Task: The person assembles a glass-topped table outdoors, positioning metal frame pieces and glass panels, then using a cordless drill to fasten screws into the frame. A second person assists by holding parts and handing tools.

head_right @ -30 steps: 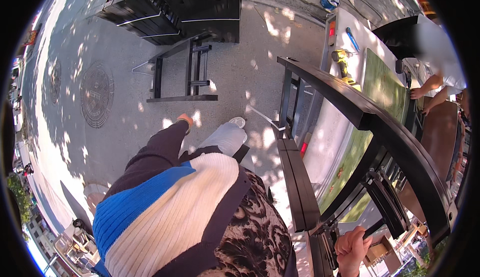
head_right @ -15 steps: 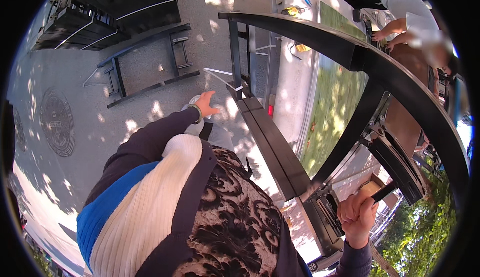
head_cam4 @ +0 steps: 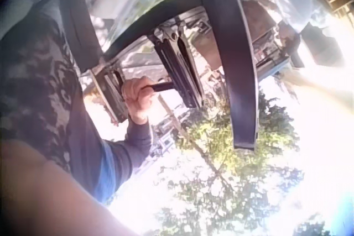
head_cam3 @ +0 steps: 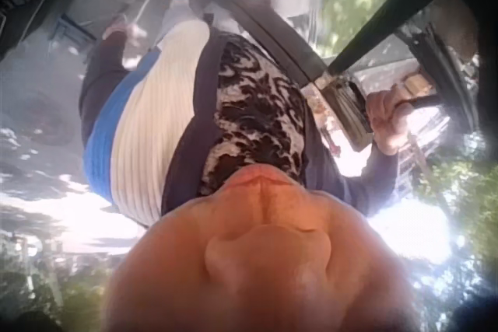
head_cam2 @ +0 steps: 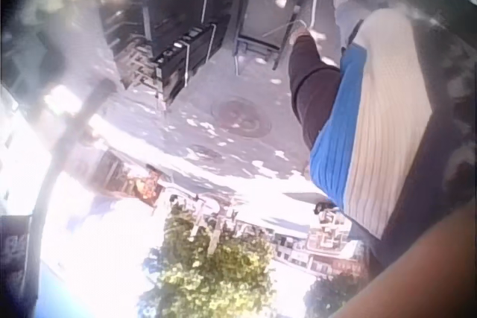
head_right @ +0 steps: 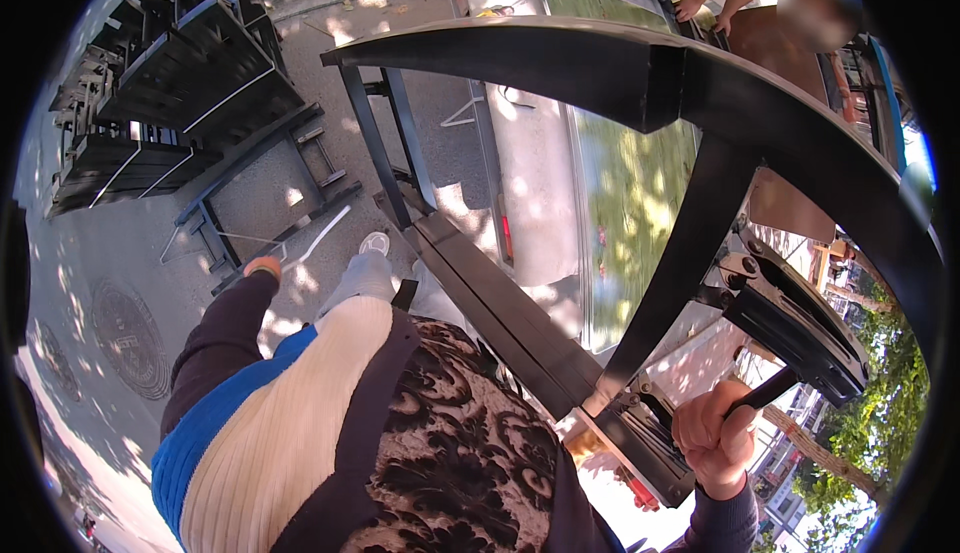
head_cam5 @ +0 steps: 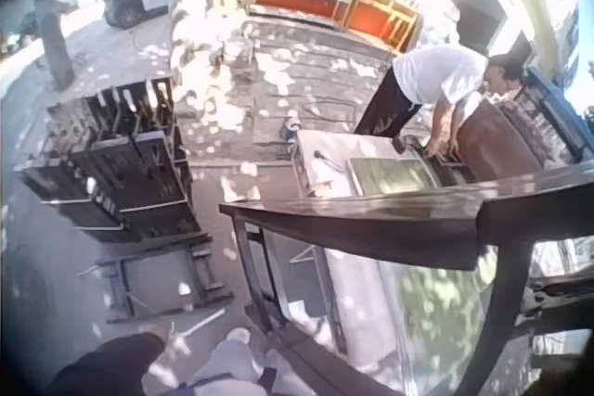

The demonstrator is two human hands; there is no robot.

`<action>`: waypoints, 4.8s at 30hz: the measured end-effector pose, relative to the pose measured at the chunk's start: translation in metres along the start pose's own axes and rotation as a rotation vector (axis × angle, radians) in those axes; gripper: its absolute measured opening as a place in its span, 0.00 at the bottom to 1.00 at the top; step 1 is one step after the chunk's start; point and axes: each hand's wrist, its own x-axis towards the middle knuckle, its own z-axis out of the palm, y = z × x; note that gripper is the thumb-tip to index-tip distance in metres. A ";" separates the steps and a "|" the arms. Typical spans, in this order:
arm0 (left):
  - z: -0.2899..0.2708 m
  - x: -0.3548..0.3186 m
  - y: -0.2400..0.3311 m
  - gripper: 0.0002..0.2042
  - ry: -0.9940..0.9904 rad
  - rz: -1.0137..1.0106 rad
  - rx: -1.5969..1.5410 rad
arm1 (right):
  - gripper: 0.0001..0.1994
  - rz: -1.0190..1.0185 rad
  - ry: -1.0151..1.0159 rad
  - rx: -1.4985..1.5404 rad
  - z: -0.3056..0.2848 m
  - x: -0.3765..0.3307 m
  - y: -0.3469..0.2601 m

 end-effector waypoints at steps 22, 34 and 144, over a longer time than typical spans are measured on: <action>-0.374 0.041 0.419 0.16 0.504 0.756 -1.440 | 0.27 -0.166 0.198 0.448 -0.262 -0.005 0.013; -0.582 0.011 0.617 0.18 0.373 1.105 -0.731 | 0.22 0.142 1.309 0.414 -0.439 0.071 0.159; -0.522 0.155 0.738 0.19 0.665 0.607 0.054 | 0.22 0.335 1.170 -0.689 -0.343 0.315 0.362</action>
